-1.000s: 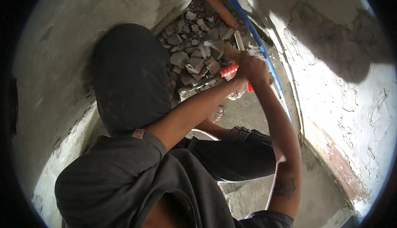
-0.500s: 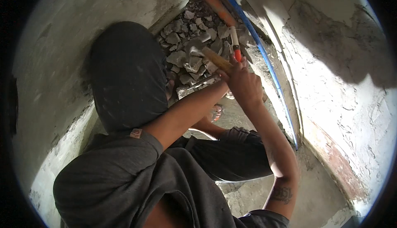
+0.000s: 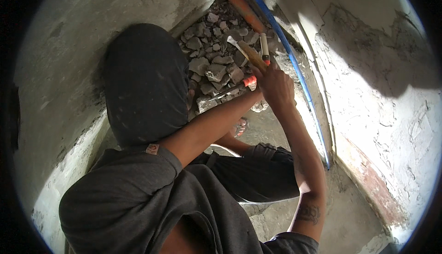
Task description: The person uses a hammer and a chisel to break and remove concrete fragments from a channel around a pipe. The person holds the chisel with one hand and strikes it with the hammer, then clears away the debris by hand.
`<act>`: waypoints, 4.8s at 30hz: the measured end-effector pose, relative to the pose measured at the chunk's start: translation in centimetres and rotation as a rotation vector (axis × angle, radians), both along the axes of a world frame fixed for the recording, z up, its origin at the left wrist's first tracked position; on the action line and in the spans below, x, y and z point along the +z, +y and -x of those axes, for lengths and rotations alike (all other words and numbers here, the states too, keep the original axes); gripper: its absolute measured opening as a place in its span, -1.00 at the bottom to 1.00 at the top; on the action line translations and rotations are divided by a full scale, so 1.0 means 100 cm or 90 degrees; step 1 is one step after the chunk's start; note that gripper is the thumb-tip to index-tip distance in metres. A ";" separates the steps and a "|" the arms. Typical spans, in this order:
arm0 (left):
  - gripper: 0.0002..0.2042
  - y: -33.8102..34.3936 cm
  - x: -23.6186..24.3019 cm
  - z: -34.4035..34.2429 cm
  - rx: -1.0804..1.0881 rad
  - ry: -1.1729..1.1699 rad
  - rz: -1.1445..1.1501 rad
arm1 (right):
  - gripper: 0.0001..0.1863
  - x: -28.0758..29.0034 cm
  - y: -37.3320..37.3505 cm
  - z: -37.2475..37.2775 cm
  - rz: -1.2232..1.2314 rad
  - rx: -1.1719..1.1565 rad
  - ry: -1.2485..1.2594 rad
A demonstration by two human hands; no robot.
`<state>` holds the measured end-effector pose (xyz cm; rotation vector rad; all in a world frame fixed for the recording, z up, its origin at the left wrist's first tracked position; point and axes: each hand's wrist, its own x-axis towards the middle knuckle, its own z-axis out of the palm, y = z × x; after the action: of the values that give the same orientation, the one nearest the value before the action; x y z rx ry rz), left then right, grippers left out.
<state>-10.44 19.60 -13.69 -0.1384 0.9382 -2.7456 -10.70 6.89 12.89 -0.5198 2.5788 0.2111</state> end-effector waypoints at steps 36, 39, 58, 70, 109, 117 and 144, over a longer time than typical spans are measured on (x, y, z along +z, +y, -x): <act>-0.76 -0.080 0.067 -0.025 -0.387 -0.215 0.558 | -0.59 -0.020 -0.025 -0.015 0.071 0.326 0.088; -0.76 -0.065 0.074 -0.008 -0.428 -0.243 0.697 | -0.56 -0.066 0.036 0.012 0.099 0.291 0.099; -0.75 -0.084 0.068 -0.026 -0.407 -0.254 0.624 | -0.46 -0.043 -0.013 -0.006 0.004 0.188 0.030; -0.79 -0.078 0.075 -0.026 -0.408 -0.264 0.591 | -0.64 -0.036 0.018 -0.011 -0.044 0.226 0.008; -0.57 -0.023 0.015 0.006 -0.137 -0.150 0.042 | -0.47 -0.001 -0.005 0.007 -0.001 0.086 0.020; -0.68 -0.036 0.076 0.002 0.199 0.170 0.046 | -0.48 0.006 -0.015 -0.003 -0.003 0.178 0.023; -0.82 -0.034 0.099 -0.002 -0.288 -0.302 0.811 | -0.48 -0.077 0.075 0.035 -0.171 0.160 -0.009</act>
<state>-10.26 16.16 -3.80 0.5432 -1.0543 -3.0453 -14.15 14.41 5.17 -0.7379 2.4143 0.6267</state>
